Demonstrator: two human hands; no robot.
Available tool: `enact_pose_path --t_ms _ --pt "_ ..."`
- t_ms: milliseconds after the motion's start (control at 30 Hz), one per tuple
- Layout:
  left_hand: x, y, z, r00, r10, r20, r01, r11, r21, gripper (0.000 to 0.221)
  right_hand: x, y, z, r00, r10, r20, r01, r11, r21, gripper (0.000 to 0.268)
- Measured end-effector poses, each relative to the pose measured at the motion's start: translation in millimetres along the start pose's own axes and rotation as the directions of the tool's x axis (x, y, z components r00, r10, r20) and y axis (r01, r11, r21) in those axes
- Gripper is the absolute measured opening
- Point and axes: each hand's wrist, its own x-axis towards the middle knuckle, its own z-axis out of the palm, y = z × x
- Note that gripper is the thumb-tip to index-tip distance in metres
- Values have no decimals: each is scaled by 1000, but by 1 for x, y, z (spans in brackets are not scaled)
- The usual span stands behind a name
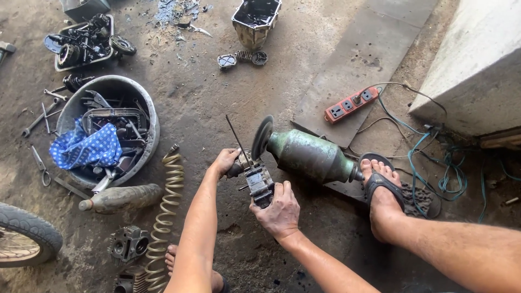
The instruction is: Grinding and smoothing the surfaces of a motorcycle crankcase cover using a bench grinder.
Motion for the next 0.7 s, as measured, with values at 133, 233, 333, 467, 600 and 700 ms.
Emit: enact_pose_path --t_ms 133,233,333,467,600,700 --pt "-23 36 2 999 -15 38 15 1000 8 28 16 -10 -7 996 73 58 -75 997 26 58" --pt "-6 20 -1 999 -22 48 19 999 47 29 22 -11 -4 990 108 86 -112 993 38 56" --pt "21 4 -6 999 -15 44 11 995 104 30 23 -3 7 990 121 77 -127 989 70 54" --pt "24 23 -25 997 -65 38 53 962 267 36 19 9 21 986 133 98 -142 985 95 52" --pt "10 45 -38 999 30 25 -37 926 375 40 3 24 40 983 136 127 -154 977 148 53" --pt "-6 64 -47 994 104 33 -107 883 457 39 -7 27 49 992 86 94 -103 975 198 59"
